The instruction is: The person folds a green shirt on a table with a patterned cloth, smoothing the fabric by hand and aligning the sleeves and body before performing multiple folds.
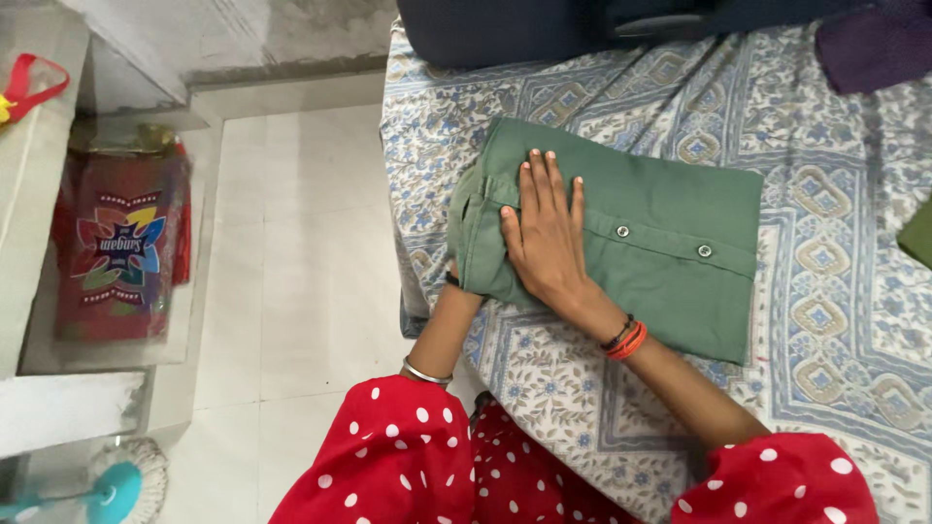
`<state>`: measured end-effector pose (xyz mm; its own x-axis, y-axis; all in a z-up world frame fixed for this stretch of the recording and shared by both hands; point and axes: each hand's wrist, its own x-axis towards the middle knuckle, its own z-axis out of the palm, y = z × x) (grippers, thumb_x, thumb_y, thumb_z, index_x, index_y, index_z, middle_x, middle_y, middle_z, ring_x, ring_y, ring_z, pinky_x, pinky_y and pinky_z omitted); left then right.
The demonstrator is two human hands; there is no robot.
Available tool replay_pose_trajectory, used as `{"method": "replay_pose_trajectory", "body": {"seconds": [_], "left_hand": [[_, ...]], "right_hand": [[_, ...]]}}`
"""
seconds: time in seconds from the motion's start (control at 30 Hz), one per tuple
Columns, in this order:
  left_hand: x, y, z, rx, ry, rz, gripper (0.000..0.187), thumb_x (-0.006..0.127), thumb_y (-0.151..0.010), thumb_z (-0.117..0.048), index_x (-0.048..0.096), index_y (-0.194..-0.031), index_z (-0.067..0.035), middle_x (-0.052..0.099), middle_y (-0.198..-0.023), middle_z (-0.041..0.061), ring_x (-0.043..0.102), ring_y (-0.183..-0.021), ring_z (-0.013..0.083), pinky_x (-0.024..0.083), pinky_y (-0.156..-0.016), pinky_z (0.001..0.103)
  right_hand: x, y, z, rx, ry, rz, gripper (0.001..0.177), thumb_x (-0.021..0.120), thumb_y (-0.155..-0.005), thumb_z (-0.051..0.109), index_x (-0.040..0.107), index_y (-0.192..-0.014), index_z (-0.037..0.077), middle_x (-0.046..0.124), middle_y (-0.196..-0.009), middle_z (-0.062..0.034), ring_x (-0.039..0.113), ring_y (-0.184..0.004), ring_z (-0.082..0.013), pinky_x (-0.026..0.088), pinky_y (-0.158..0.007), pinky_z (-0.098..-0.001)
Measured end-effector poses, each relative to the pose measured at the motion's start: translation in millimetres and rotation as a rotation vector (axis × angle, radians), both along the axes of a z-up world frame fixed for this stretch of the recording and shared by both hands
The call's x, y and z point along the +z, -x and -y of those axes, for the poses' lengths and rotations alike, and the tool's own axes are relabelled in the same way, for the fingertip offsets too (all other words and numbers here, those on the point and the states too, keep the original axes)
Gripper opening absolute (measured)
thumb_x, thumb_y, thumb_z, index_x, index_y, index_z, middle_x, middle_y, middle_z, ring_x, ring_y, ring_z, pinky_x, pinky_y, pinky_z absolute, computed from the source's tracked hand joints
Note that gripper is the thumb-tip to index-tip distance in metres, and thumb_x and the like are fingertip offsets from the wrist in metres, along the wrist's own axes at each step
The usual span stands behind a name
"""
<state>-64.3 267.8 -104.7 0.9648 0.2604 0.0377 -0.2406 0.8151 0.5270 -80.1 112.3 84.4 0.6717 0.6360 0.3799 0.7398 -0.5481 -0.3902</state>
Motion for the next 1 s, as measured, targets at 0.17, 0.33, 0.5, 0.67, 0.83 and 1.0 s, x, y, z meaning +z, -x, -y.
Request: {"method": "replay_pose_trajectory", "body": {"seconds": [0.17, 0.33, 0.5, 0.67, 0.83, 1.0], "left_hand": [[18, -14, -40, -0.09, 0.101, -0.019, 0.052, 0.045, -0.109, -0.04, 0.058, -0.137, 0.002, 0.065, -0.132, 0.016, 0.067, -0.115, 0.025, 0.054, -0.103, 0.038], [74, 4, -31, 0.07, -0.172, -0.249, 0.052, 0.047, -0.107, -0.037, 0.062, -0.135, 0.003, 0.067, -0.132, 0.018, 0.067, -0.115, 0.0244, 0.055, -0.101, 0.037], [147, 34, -21, 0.462, -0.94, -0.302, 0.048, 0.057, -0.103, -0.024, 0.053, -0.144, 0.001, 0.06, -0.144, 0.016, 0.061, -0.13, 0.026, 0.048, -0.11, 0.036], [198, 76, 8, 0.652, -1.453, -0.383, 0.038, 0.059, -0.101, -0.014, 0.062, -0.137, -0.001, 0.062, -0.142, 0.016, 0.061, -0.133, 0.0317, 0.048, -0.114, 0.039], [174, 66, 53, 0.505, -1.802, -0.217, 0.037, 0.05, -0.107, -0.018, 0.06, -0.141, -0.006, 0.051, -0.158, 0.012, 0.039, -0.154, 0.0319, 0.028, -0.128, 0.048], [136, 53, 33, 0.333, -1.939, -0.208, 0.058, 0.032, -0.113, -0.039, 0.035, -0.161, -0.008, 0.029, -0.171, 0.007, 0.023, -0.16, 0.0233, 0.015, -0.131, 0.047]], "right_hand": [[-18, 3, -15, 0.004, 0.051, 0.032, 0.064, 0.043, -0.108, 0.034, 0.036, -0.156, -0.008, 0.027, -0.168, -0.0219, 0.017, -0.158, -0.0346, 0.009, -0.124, -0.0628], [-22, 6, -14, 0.047, 0.089, 0.085, 0.068, 0.049, -0.104, 0.037, 0.036, -0.154, -0.007, 0.027, -0.166, -0.022, 0.017, -0.156, -0.0353, 0.009, -0.123, -0.0626], [-2, -7, 9, 0.231, -0.149, -0.136, 0.056, 0.053, -0.105, 0.021, 0.041, -0.154, -0.003, 0.036, -0.165, -0.0181, 0.024, -0.157, -0.0352, 0.018, -0.128, -0.0531], [22, -22, 36, 0.184, -0.15, -0.083, 0.049, 0.053, -0.104, 0.011, 0.047, -0.15, -0.006, 0.043, -0.161, -0.0193, 0.029, -0.156, -0.0373, 0.022, -0.128, -0.0515], [21, -37, 59, 0.11, -0.045, -0.073, 0.046, 0.047, -0.108, 0.014, 0.048, -0.15, -0.004, 0.043, -0.163, -0.0178, 0.028, -0.159, -0.036, 0.021, -0.129, -0.0527], [1, -50, 99, 0.012, 0.183, 0.089, 0.067, 0.048, -0.108, 0.039, 0.041, -0.154, -0.008, 0.037, -0.164, -0.023, 0.026, -0.155, -0.0378, 0.013, -0.123, -0.0577]]}}
